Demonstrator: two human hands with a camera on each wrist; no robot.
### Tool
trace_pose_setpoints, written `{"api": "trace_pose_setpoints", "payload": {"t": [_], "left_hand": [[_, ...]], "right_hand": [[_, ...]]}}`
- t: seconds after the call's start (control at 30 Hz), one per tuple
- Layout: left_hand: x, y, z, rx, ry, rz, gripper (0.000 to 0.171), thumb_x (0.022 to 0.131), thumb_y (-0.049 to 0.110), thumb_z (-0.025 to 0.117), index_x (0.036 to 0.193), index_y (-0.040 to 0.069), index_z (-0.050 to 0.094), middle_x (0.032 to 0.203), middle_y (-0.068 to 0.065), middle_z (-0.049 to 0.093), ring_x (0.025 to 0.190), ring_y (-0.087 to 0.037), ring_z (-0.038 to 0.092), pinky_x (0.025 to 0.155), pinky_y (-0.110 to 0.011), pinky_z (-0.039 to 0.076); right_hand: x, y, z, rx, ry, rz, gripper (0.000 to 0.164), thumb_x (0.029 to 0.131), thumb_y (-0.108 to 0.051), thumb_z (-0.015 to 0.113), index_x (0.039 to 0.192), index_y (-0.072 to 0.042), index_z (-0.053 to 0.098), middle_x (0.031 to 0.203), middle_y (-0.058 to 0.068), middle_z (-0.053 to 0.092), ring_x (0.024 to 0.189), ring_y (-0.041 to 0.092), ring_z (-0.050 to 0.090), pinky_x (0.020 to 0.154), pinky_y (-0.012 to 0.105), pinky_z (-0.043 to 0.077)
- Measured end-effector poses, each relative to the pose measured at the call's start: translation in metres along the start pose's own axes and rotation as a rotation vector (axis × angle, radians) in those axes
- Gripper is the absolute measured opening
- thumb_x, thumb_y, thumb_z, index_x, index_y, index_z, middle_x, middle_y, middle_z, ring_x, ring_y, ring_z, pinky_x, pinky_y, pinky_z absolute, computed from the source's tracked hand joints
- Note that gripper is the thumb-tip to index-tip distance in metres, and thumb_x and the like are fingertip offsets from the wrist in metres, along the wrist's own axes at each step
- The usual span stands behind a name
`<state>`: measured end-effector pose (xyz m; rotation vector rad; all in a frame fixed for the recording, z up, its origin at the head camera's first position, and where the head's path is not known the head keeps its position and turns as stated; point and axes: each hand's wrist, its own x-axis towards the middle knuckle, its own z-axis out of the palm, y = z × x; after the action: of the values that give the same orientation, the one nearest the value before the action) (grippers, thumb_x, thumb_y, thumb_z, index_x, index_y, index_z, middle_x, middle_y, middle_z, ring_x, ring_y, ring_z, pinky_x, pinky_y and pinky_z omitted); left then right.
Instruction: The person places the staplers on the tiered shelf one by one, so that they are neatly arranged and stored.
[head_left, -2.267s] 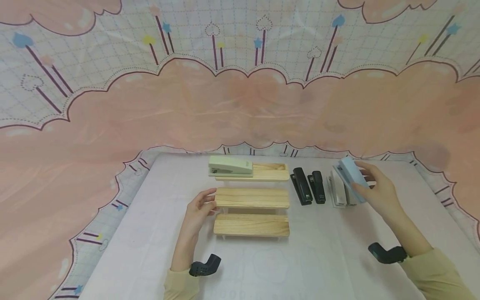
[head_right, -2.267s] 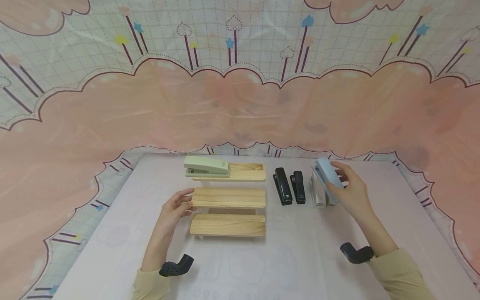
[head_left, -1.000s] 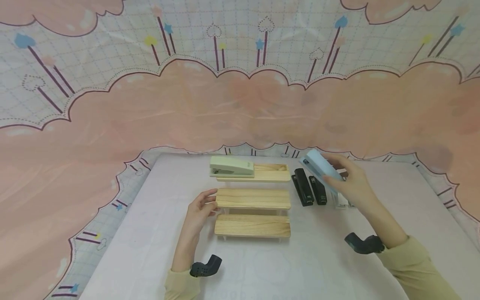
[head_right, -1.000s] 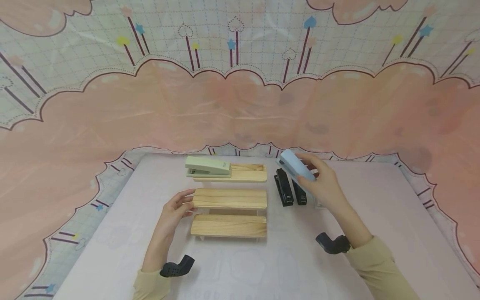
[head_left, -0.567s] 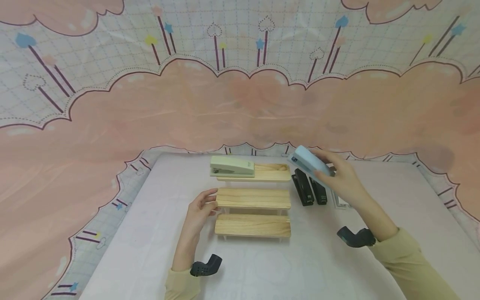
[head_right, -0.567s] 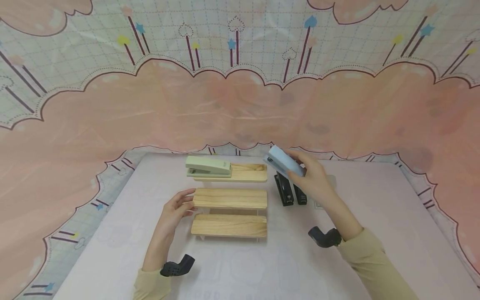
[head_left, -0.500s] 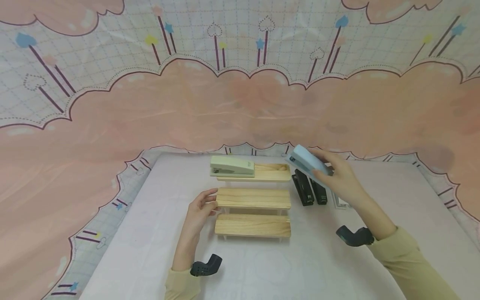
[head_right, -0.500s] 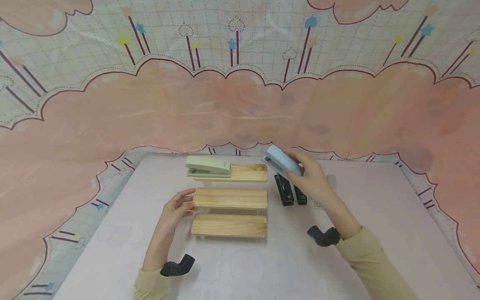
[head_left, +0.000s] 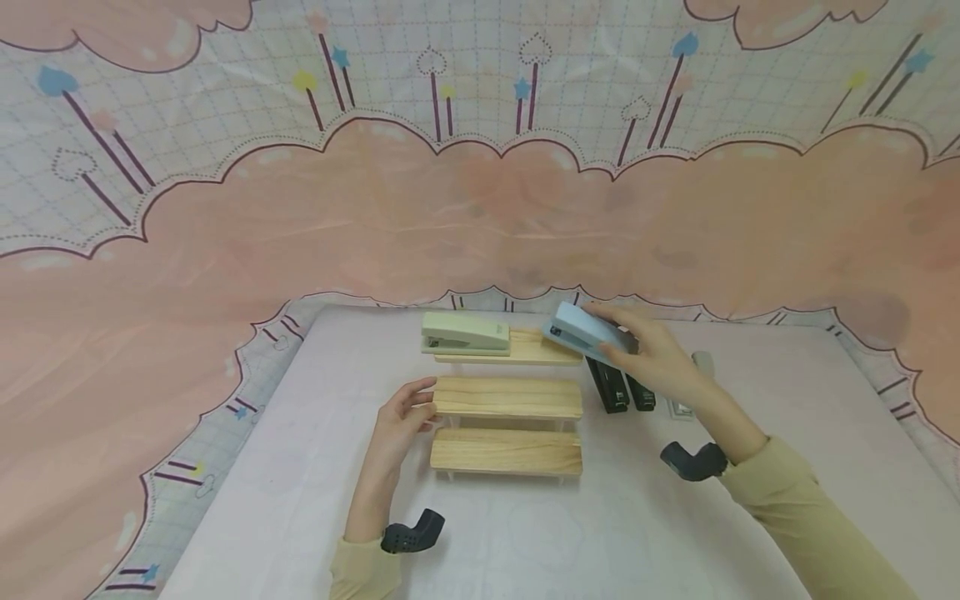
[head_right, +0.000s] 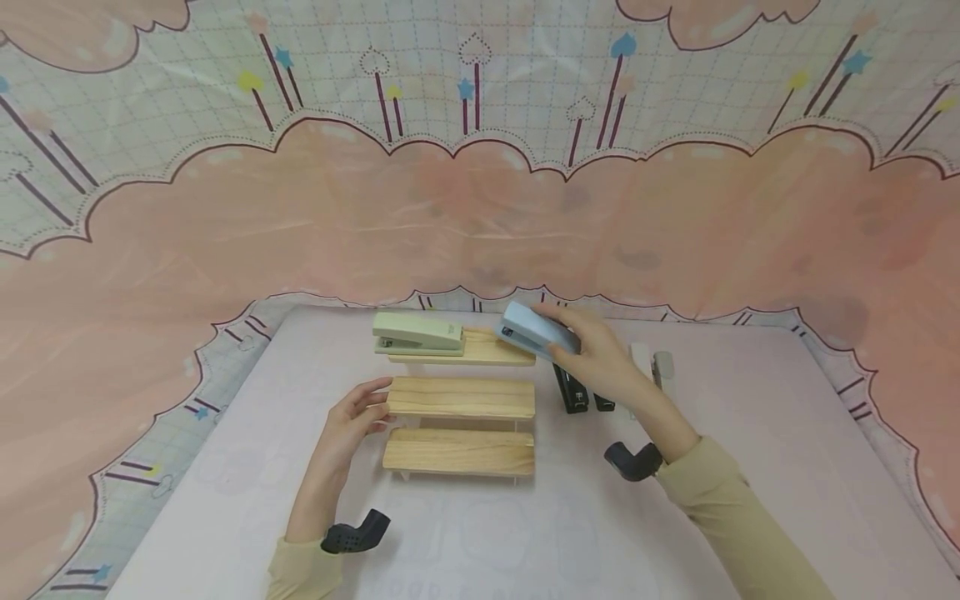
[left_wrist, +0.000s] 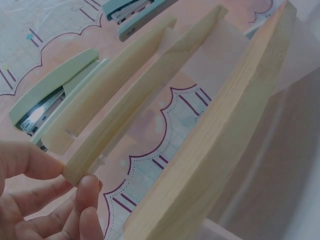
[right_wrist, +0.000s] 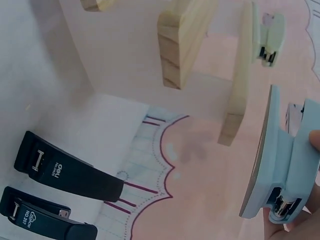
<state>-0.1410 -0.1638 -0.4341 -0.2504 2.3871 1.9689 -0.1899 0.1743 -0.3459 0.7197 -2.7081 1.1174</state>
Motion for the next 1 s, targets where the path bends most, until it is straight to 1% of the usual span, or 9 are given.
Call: {"api": "trace_pose_setpoints", "payload": {"t": [0.2,0.37,0.5,0.6,0.77,0.83,1.0], "left_hand": [[0.0,0.001,0.0,-0.002,0.001,-0.007,0.043,0.091,0.006,0.053,0.134,0.013,0.054,0.12,-0.016,0.062,0.089,-0.017,0.065,0.078,-0.026,0.047],[-0.001,0.001,0.0,0.002,0.0,-0.006,0.043,0.091,0.006,0.053,0.133,0.013,0.054,0.12,-0.016,0.062,0.086,-0.013,0.064,0.078,-0.026,0.047],[-0.001,0.0,0.0,0.006,-0.003,-0.001,0.043,0.091,0.006,0.053,0.133,0.013,0.054,0.12,-0.016,0.062,0.084,-0.011,0.063,0.078,-0.026,0.047],[0.0,-0.001,0.0,-0.004,-0.004,0.002,0.042,0.092,0.006,0.054,0.133,0.013,0.055,0.12,-0.016,0.063,0.084,-0.011,0.062,0.078,-0.026,0.047],[0.001,-0.002,-0.001,-0.018,-0.002,-0.005,0.041,0.092,0.006,0.054,0.132,0.013,0.056,0.119,-0.015,0.063,0.083,-0.011,0.062,0.078,-0.027,0.047],[0.001,-0.002,-0.001,-0.016,-0.003,-0.003,0.041,0.092,0.006,0.054,0.132,0.013,0.055,0.119,-0.016,0.063,0.083,-0.011,0.062,0.078,-0.027,0.047],[-0.001,0.0,-0.001,-0.011,-0.011,0.003,0.042,0.092,0.006,0.054,0.133,0.013,0.054,0.12,-0.016,0.062,0.083,-0.01,0.062,0.078,-0.027,0.047]], "right_hand": [[0.005,0.002,0.005,0.008,-0.045,-0.014,0.052,0.09,-0.004,0.059,0.14,-0.013,0.048,0.134,0.02,0.053,0.111,0.035,0.053,0.089,0.054,0.046],[0.009,0.002,0.009,-0.002,-0.067,-0.029,0.051,0.092,-0.006,0.058,0.141,-0.015,0.047,0.134,0.019,0.053,0.111,0.034,0.051,0.089,0.053,0.046],[0.013,0.001,0.012,0.006,-0.094,-0.057,0.049,0.093,-0.006,0.056,0.141,-0.014,0.047,0.132,0.019,0.054,0.11,0.033,0.052,0.09,0.053,0.046],[0.016,-0.001,0.014,0.016,-0.116,-0.072,0.049,0.093,-0.005,0.056,0.141,-0.013,0.047,0.13,0.018,0.055,0.108,0.032,0.051,0.09,0.051,0.046],[0.019,-0.005,0.016,0.03,-0.146,-0.089,0.049,0.094,-0.004,0.056,0.141,-0.012,0.047,0.13,0.016,0.055,0.108,0.028,0.049,0.091,0.046,0.044],[0.021,-0.006,0.017,0.027,-0.153,-0.097,0.048,0.094,-0.004,0.055,0.141,-0.011,0.047,0.129,0.016,0.056,0.106,0.028,0.049,0.09,0.044,0.044],[0.026,-0.008,0.018,0.025,-0.181,-0.085,0.049,0.095,-0.005,0.054,0.142,-0.013,0.046,0.124,0.014,0.057,0.102,0.026,0.047,0.086,0.041,0.042]]}}
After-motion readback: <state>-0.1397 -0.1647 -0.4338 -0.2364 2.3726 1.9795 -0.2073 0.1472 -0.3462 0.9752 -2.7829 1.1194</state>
